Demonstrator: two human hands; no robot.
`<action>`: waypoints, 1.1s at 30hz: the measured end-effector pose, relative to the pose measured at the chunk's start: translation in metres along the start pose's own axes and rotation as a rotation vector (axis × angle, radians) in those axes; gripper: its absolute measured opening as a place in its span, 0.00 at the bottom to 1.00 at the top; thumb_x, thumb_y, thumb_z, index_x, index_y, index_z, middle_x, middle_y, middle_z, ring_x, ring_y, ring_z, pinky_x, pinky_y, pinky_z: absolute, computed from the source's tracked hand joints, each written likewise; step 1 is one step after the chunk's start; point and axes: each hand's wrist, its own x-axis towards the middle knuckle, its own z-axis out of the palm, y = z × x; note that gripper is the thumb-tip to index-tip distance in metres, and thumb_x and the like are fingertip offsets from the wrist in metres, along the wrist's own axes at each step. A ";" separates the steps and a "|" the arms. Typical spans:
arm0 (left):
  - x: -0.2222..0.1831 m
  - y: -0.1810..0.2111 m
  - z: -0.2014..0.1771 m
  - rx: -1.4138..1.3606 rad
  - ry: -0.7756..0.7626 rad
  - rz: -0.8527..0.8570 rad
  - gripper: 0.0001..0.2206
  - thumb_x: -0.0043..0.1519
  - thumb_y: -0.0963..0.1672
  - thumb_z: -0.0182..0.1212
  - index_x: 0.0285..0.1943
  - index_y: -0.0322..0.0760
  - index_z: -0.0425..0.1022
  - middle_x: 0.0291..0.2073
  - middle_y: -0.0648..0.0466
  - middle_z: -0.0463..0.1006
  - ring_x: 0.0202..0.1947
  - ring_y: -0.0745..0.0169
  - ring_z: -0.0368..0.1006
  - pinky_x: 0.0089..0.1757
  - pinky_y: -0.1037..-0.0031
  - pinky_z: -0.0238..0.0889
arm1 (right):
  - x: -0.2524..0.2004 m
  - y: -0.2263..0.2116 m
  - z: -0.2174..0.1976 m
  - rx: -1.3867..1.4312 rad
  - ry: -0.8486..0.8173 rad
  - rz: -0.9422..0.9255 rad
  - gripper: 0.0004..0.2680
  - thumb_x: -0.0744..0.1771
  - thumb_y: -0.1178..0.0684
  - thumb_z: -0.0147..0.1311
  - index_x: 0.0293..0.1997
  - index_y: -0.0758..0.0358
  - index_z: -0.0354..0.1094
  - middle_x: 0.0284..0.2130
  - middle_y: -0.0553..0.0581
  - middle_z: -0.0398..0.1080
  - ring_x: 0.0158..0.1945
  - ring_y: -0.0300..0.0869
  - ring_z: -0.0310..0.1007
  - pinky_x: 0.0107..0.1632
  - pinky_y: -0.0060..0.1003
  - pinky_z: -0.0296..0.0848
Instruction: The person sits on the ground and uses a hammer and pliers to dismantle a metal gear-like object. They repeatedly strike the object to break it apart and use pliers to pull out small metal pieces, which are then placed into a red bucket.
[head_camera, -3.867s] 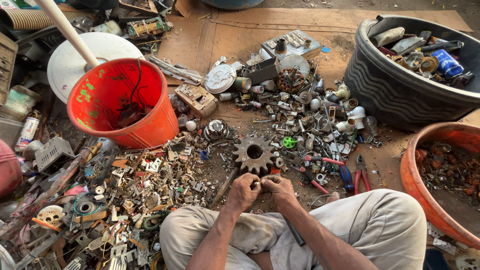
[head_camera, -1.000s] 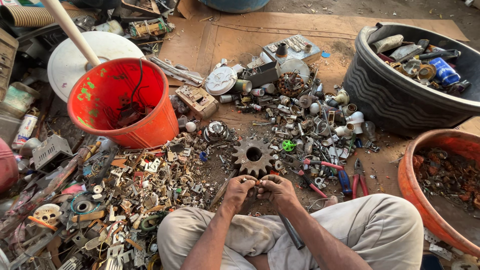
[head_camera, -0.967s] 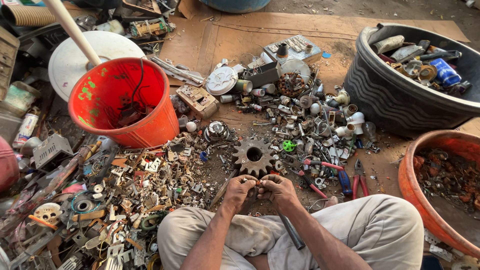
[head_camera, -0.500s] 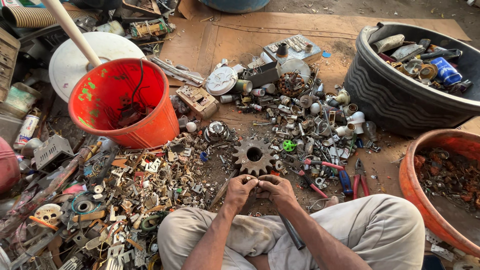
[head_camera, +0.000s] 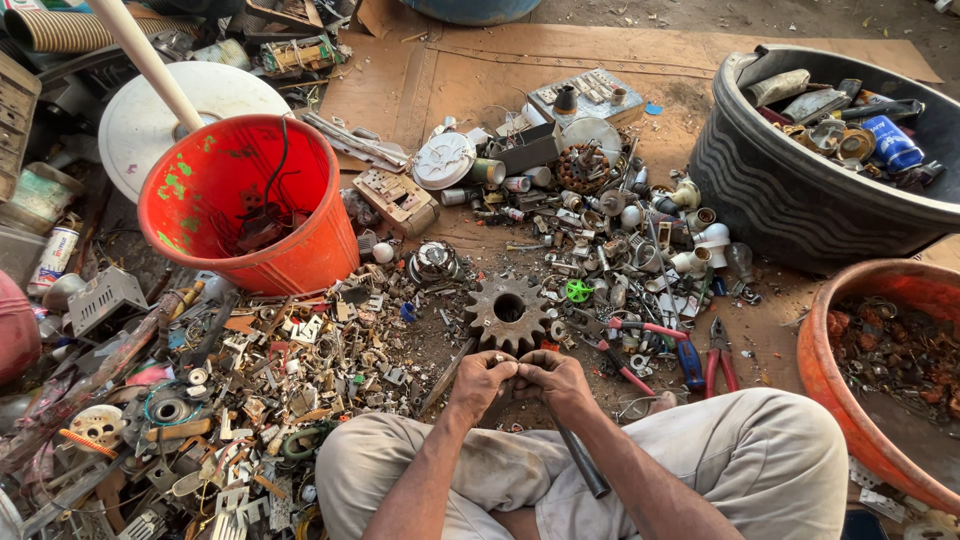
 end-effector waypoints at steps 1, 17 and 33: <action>0.000 0.000 0.000 -0.011 0.004 -0.003 0.06 0.59 0.42 0.66 0.34 0.31 0.82 0.20 0.58 0.75 0.17 0.75 0.64 0.20 0.81 0.56 | 0.001 -0.001 0.000 -0.014 0.015 0.008 0.06 0.66 0.61 0.58 0.44 0.74 0.71 0.31 0.60 0.76 0.32 0.43 0.79 0.37 0.39 0.83; 0.002 -0.004 0.002 0.177 0.136 0.018 0.09 0.60 0.45 0.63 0.36 0.33 0.82 0.19 0.58 0.75 0.19 0.72 0.68 0.22 0.79 0.60 | 0.006 0.010 0.001 -0.013 0.002 0.008 0.06 0.66 0.61 0.58 0.44 0.74 0.71 0.33 0.58 0.76 0.33 0.43 0.78 0.41 0.42 0.84; 0.013 -0.022 -0.001 0.548 0.314 0.170 0.11 0.58 0.46 0.65 0.33 0.31 0.84 0.23 0.50 0.82 0.25 0.62 0.77 0.30 0.69 0.69 | -0.003 0.012 0.017 -0.337 0.042 -0.023 0.10 0.66 0.59 0.61 0.50 0.71 0.74 0.36 0.58 0.80 0.33 0.39 0.79 0.35 0.33 0.79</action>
